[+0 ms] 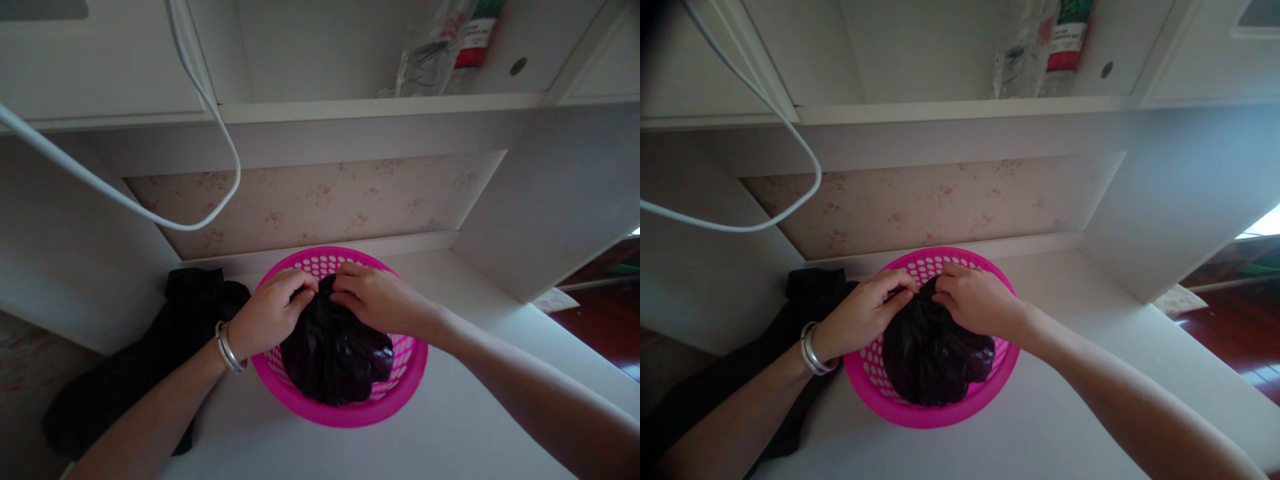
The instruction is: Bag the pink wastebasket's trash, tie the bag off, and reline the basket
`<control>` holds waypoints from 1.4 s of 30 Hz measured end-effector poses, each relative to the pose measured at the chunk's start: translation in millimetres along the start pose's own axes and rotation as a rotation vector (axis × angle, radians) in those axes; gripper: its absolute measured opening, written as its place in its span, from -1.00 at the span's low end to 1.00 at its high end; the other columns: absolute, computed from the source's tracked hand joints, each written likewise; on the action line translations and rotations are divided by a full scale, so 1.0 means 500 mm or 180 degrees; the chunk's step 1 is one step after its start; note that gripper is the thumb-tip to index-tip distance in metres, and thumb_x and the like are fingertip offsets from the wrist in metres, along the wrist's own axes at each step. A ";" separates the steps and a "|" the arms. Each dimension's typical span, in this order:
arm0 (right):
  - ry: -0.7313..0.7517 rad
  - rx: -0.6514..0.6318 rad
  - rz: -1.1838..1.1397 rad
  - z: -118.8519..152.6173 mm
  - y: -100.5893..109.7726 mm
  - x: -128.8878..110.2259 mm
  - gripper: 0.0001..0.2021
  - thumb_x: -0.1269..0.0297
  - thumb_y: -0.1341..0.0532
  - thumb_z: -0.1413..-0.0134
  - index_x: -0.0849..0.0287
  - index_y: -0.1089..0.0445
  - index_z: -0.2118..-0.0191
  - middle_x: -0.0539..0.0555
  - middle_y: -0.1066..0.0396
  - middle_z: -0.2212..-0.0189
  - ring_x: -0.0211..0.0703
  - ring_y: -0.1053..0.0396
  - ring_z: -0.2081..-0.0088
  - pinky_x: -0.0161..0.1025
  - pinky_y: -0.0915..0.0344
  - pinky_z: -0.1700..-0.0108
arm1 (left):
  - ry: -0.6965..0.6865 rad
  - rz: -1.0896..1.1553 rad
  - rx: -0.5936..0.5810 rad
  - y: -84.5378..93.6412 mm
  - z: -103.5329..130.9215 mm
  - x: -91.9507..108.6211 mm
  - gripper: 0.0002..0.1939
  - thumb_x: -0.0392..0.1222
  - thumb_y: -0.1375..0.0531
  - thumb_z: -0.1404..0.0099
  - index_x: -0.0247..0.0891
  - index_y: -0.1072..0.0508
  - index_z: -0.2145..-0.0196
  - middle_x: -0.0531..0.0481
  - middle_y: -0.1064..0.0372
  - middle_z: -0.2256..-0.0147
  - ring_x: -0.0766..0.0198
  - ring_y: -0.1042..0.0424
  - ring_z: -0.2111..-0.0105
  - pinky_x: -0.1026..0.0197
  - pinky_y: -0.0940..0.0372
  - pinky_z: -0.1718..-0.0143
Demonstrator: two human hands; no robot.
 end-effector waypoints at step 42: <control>0.1715 -0.0644 -0.0731 0.080 0.018 -0.145 -0.76 0.52 -0.06 -0.29 0.22 -0.46 0.28 0.16 -0.49 0.30 -0.13 -0.42 0.22 -0.19 -0.30 0.10 | 0.0418 0.0507 0.0006 0.023 -0.004 -0.069 -0.85 -0.19 -0.07 -0.42 -0.20 -0.43 0.24 0.06 -0.46 0.28 0.24 -0.42 0.24 0.20 -0.24 0.14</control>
Point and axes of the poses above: each hand's wrist, its own z-axis away from the middle knuckle, its own y-axis out of the back of the hand, x = y × z, the point moved 8 cm from there along -z, towards the middle knuckle
